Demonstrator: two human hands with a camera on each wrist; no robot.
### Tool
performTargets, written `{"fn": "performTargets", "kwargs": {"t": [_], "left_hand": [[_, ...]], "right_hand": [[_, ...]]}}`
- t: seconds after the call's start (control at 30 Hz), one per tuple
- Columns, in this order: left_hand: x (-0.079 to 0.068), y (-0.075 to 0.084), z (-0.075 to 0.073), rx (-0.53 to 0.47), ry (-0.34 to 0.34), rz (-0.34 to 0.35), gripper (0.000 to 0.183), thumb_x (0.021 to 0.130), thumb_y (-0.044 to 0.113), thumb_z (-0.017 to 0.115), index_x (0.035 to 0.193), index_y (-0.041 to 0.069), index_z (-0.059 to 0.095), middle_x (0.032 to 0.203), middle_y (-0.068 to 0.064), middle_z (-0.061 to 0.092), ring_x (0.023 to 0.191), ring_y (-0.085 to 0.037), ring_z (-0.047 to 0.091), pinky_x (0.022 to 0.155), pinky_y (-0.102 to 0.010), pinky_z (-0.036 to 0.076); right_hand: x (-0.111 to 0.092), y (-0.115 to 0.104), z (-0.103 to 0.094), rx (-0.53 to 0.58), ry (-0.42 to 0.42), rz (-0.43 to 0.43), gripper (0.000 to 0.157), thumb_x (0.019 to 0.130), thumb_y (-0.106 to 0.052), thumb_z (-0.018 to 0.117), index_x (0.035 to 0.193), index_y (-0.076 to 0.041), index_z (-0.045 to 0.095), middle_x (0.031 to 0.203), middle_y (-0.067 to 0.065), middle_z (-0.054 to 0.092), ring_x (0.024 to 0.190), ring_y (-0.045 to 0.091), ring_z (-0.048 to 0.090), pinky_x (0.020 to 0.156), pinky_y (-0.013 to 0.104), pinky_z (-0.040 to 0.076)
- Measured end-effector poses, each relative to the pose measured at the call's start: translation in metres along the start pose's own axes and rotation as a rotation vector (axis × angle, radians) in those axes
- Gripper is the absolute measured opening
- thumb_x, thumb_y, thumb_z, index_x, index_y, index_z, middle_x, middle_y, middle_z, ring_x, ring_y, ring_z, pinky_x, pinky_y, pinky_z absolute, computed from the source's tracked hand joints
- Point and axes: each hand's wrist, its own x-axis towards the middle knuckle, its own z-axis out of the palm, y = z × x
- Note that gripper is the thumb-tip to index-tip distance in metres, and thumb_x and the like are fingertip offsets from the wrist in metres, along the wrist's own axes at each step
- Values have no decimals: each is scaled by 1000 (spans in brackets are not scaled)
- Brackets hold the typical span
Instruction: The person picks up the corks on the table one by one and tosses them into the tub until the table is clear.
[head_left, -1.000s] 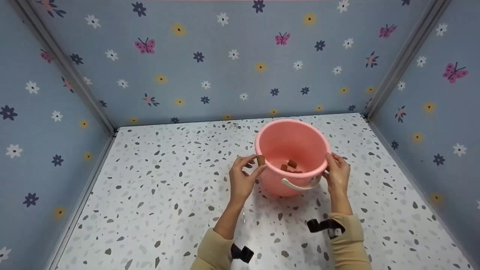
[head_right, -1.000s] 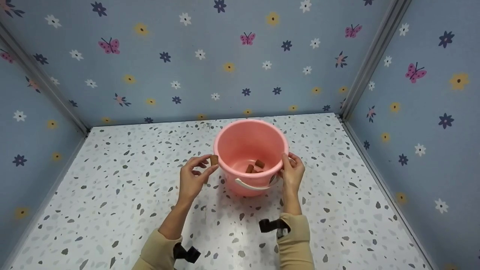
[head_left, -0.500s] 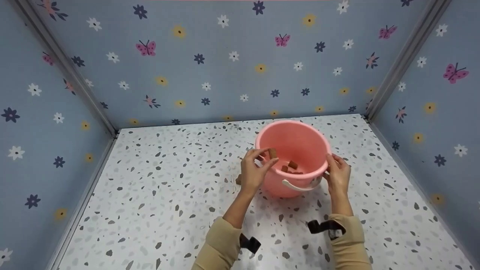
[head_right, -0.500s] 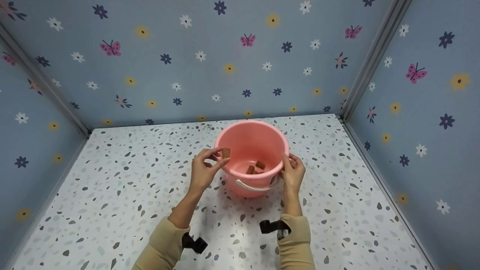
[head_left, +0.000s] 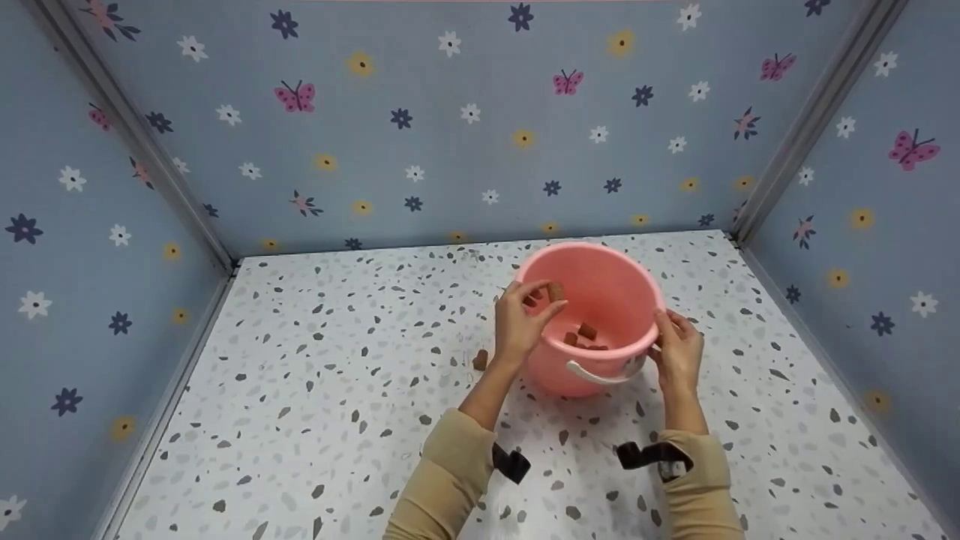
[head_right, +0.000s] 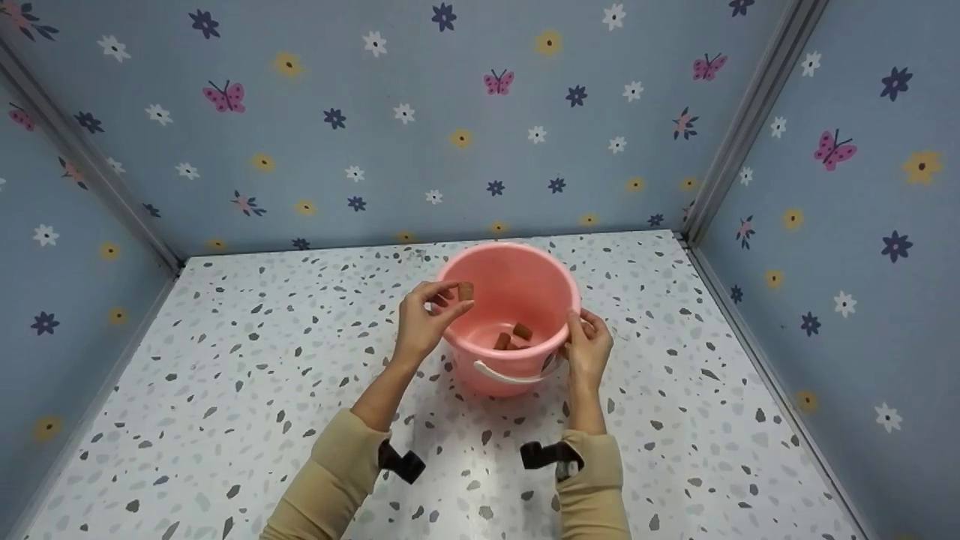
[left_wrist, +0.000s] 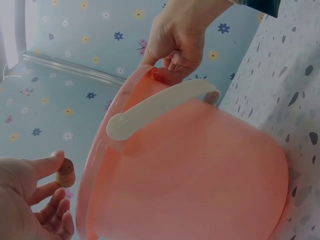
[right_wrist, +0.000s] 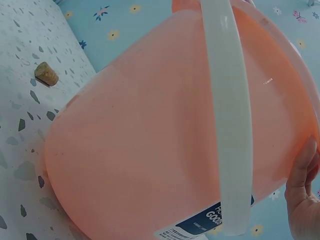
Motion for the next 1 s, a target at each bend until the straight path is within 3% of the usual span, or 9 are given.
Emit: {"fn": "performTargets", "kwargs": {"t": [0.2,0.43,0.5,0.67,0.73,1.0], "left_hand": [[7,1,3,54,-24,5,35,71,21,76,99,3,67,82,-6,57,76,-17,54,68,-21,45],[12,3,1,87,-57,-3,43,71,25,76,104,0,65,83,-10,57,77,-22,54,69,-30,47],[13,3,0,83,-58,0,45,71,25,76,105,-1,64,84,-12,57,78,-25,54,70,-32,47],[13,4,-4,40,-44,6,42,73,23,75,104,-3,63,84,-14,57,80,-28,55,73,-36,47],[13,3,-5,18,-35,7,40,74,22,74,103,-3,63,84,-14,57,79,-29,55,74,-37,47],[11,-3,-13,-3,31,50,28,77,14,71,98,-4,64,81,-17,58,75,-28,55,67,-33,47]], "right_hand": [[2,1,-1,14,3,9,32,87,-16,59,114,0,49,93,8,63,69,13,62,55,22,50],[0,0,0,-4,3,-5,36,86,-18,61,114,1,50,90,6,64,72,15,63,55,21,50],[10,8,-4,-13,-2,-13,43,85,-20,63,118,3,48,94,9,63,76,17,63,57,23,50],[67,54,-29,28,-24,-31,50,78,-30,70,118,-4,53,102,10,63,83,21,64,60,32,53],[77,62,-36,68,-51,-15,47,80,-28,68,118,-6,53,105,11,63,84,22,64,61,33,53],[99,80,-42,8,-33,4,55,76,-37,70,122,-13,52,109,6,62,89,20,63,66,34,52]]}}
